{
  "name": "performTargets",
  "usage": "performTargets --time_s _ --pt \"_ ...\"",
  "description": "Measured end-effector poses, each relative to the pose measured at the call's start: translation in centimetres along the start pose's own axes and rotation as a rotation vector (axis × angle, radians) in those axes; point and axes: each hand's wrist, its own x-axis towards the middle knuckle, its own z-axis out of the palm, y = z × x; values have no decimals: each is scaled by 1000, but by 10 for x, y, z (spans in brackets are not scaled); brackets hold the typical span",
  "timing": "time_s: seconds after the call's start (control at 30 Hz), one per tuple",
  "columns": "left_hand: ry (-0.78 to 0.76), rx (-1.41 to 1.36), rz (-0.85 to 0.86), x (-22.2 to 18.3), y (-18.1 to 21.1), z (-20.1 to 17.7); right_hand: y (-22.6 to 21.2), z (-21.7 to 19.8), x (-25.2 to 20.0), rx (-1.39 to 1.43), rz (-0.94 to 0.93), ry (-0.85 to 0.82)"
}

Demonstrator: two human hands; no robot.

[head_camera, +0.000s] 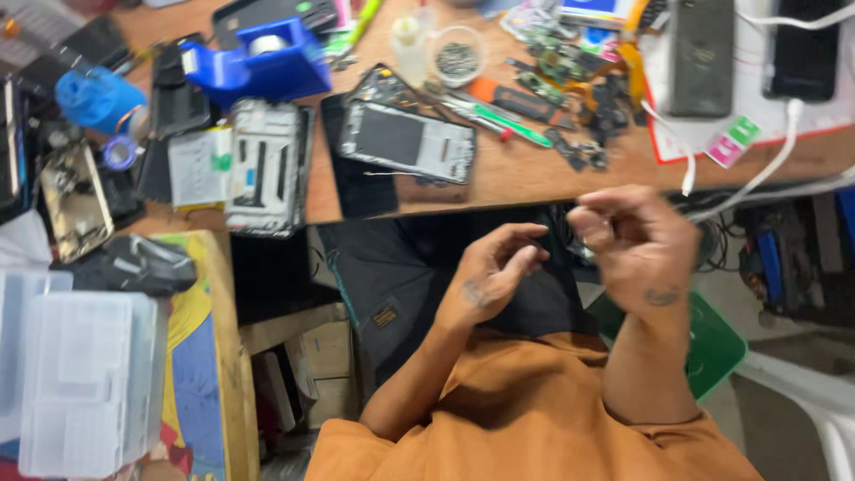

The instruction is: The person disassembles a smartphone by removing the back cover, unscrewing internal components, and detaching the display assembly using a screwdriver and pry tool. The person then reassembles the phone by reconnecting the display and placing the back cover.

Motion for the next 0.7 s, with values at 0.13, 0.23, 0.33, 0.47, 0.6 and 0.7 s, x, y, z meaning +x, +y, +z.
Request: performTargets --time_s 0.13,0.23,0.33,0.47,0.6,0.7 --pt "318 -22 129 -21 24 -44 -4 69 23 -355 -184 -163" --pt "437 -92 204 -30 34 -67 -5 105 52 -482 -333 -249" --pt "499 -73 227 -32 42 -81 0 128 77 -572 -442 -318" --pt "554 -95 268 -29 50 -91 8 138 96 -649 -459 -436" --pt "657 -57 289 -25 56 -97 14 131 105 -698 -385 -506" --pt "690 -30 321 -18 63 -104 16 123 111 -740 -372 -558"
